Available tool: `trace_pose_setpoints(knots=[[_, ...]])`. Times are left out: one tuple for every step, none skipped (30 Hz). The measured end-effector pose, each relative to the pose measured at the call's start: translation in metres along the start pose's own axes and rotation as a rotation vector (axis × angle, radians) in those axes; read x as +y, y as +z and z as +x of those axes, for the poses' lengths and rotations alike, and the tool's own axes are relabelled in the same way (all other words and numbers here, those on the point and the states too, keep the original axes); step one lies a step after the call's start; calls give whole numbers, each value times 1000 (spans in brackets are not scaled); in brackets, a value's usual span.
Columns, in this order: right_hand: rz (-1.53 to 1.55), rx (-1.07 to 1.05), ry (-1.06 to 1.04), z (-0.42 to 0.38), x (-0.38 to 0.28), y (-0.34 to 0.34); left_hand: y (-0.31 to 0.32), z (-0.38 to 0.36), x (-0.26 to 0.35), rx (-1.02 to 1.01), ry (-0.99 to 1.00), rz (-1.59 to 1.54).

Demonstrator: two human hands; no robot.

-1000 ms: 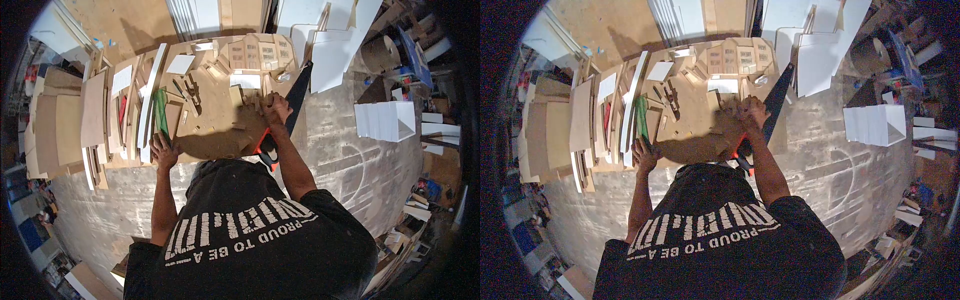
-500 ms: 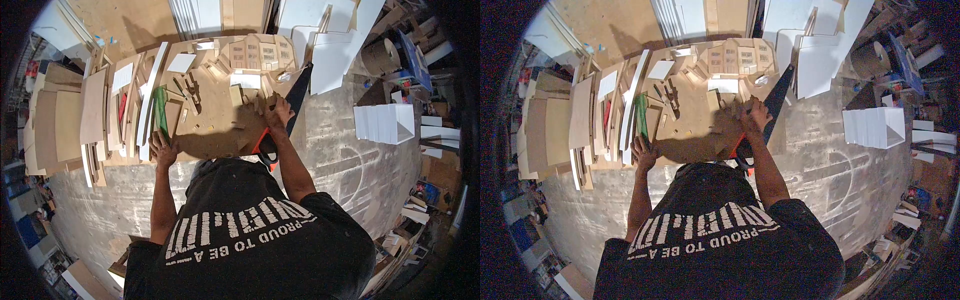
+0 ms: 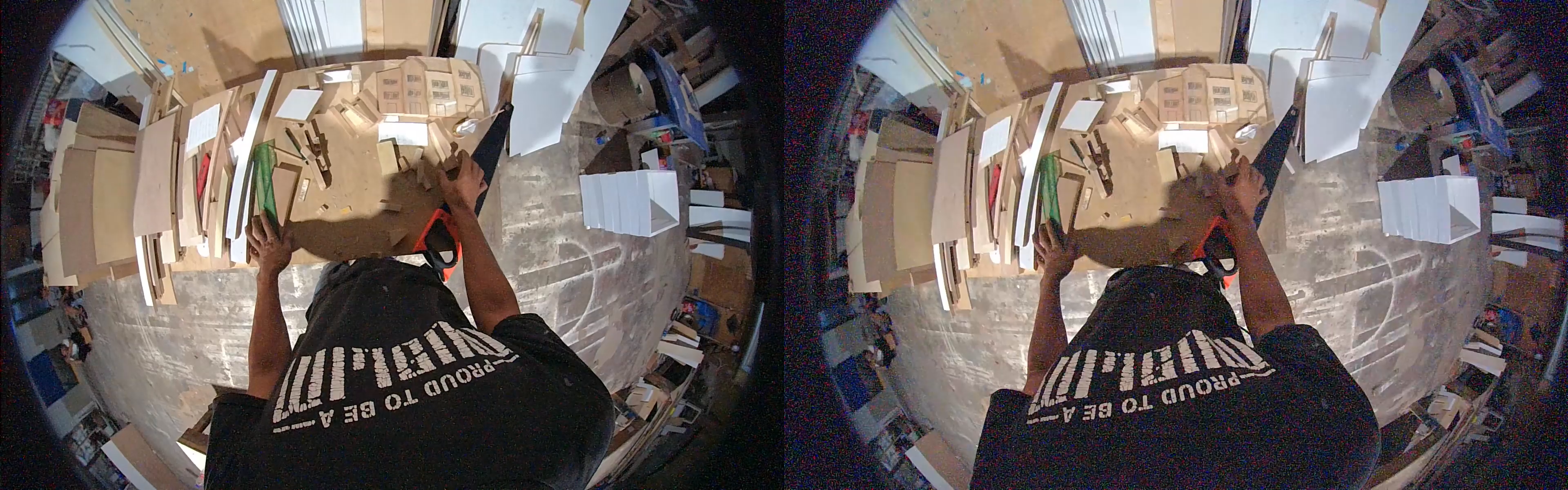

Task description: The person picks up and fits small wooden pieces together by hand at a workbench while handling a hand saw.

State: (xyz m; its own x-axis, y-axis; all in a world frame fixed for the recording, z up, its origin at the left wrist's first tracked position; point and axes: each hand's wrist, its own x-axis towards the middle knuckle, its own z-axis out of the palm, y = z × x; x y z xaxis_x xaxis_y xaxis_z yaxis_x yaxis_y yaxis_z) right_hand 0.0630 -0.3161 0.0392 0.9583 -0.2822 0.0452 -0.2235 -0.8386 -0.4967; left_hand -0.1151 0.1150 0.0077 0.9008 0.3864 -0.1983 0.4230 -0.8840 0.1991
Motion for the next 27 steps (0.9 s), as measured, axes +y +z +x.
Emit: trace_pose_setpoints(knots=[[27, 19, -16, -5, -1, -4, 8, 1, -7, 13, 49, 39], [49, 52, -68, -9, 0, -4, 14, 3, -14, 26, 97, 79], [71, 84, -120, -14, 2, -2, 24, 5, -24, 38, 145, 119], [93, 115, -171, -18, 2, 0, 33, 8, -33, 51, 168, 148], [63, 88, -220, -22, 2, 3, 43, 11, -41, 65, 193, 176], [32, 62, -268, -27, 1, 8, 52, 13, -47, 82, 203, 191], [1, 36, -316, -31, -1, 12, 59, 15, -53, 99, 213, 206], [-9, 40, -321, -32, -4, 16, 67, 18, -58, 122, 207, 207], [-18, 44, -325, -33, -7, 21, 64, 16, -55, 121, 177, 173], [-27, 47, -328, -35, -10, 25, 60, 15, -51, 121, 147, 138], [-12, 59, -317, -35, -13, 27, 37, 8, -32, 96, 93, 67], [3, 71, -306, -32, -18, 27, 18, 3, -15, 71, 39, -4], [18, 84, -297, -29, -22, 28, 10, 1, -9, 42, 12, 2], [3, 83, -288, -28, -22, 33, 2, 0, -3, 12, -14, 8], [-14, 82, -278, -26, -20, 40, 0, 0, 1, -18, -38, 13], [-31, 82, -270, -24, -18, 44, 17, 5, -12, 12, 42, 77], [-10, 130, -254, -22, -17, 48, 32, 10, -28, 42, 120, 143], [12, 177, -239, -20, -18, 49, 31, 10, -28, 57, 137, 160], [34, 224, -225, -19, -18, 50, 30, 10, -28, 71, 155, 177], [169, 229, -194, -17, -15, 48, 31, 7, -27, 69, 111, 145], [304, 232, -160, -14, -9, 40, 26, 5, -22, 65, 68, 113], [437, 235, -125, -11, 2, 34, 32, 6, -28, 76, 92, 131], [487, 199, -66, -4, 12, 28, 37, 8, -34, 87, 118, 148], [536, 163, -6, 4, 28, 26, 41, 10, -37, 97, 145, 166], [584, 128, 55, 10, 36, 20, 41, 9, -36, 102, 132, 161], [587, 75, 51, 14, 43, 15, 41, 9, -34, 106, 121, 156], [591, 22, 47, 18, 42, 3, 38, 9, -32, 111, 110, 152]])
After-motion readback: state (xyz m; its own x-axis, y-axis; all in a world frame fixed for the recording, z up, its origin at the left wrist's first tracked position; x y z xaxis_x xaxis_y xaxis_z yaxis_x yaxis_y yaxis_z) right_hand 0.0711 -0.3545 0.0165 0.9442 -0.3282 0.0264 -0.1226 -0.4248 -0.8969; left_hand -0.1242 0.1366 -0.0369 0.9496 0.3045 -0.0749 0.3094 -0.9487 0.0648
